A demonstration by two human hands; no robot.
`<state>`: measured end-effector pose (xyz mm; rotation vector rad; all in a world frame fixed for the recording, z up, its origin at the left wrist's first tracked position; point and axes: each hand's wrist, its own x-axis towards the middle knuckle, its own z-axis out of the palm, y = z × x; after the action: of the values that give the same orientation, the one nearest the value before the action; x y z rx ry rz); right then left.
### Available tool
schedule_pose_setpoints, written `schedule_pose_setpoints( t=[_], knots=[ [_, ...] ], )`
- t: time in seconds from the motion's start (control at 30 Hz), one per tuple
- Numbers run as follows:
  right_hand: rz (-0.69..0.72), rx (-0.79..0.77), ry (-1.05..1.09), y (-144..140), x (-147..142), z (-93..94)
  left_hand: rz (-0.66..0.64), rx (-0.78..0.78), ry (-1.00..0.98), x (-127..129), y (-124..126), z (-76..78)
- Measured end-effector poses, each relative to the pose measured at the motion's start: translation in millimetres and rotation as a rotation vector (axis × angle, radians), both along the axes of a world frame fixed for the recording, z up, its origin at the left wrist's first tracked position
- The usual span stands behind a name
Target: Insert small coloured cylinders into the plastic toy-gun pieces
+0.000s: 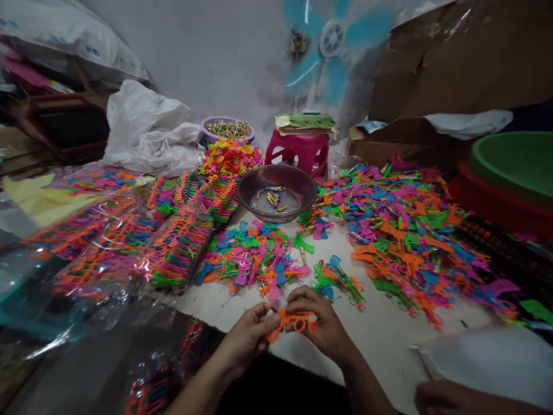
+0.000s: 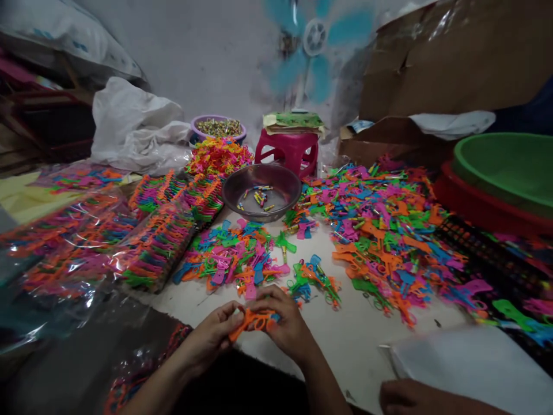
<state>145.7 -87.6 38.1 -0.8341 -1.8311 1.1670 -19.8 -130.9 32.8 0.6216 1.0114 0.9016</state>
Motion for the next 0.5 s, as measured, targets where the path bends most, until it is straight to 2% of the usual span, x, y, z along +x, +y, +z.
schedule_pose_setpoints(
  t=[0.07, 0.17, 0.2, 0.27, 0.33, 0.4, 0.5],
  knots=[
    [-0.146, -0.169, 0.153, 1.2, -5.7, -7.5, 0.013, 0.004, 0.062, -4.1, 1.0, -0.9],
    [-0.401, -0.508, 0.381, -0.4, -17.0, -22.8, 0.033, 0.032, 0.088, -7.4, 2.4, 0.2],
    [-0.457, -0.588, 0.423, -2.0, -21.6, -26.3, 0.037, 0.05, 0.09, -7.0, 2.4, 0.4],
    [-0.514, -0.655, 0.465, -6.4, -31.0, -28.6, 0.047, 0.092, 0.102, -4.1, 1.7, -0.3],
    [-0.475, -0.646, 0.461, -12.2, -38.9, -25.1, 0.058, 0.125, 0.112, 0.0, 1.0, -2.1],
    [-0.354, -0.632, 0.412, -18.6, -43.0, -18.1, 0.091, 0.141, 0.126, 2.8, 1.3, -4.2],
    [-0.222, -0.649, 0.346, -27.2, -39.9, -7.9, 0.232, 0.143, 0.163, 2.6, 3.1, -5.0]
  ],
)
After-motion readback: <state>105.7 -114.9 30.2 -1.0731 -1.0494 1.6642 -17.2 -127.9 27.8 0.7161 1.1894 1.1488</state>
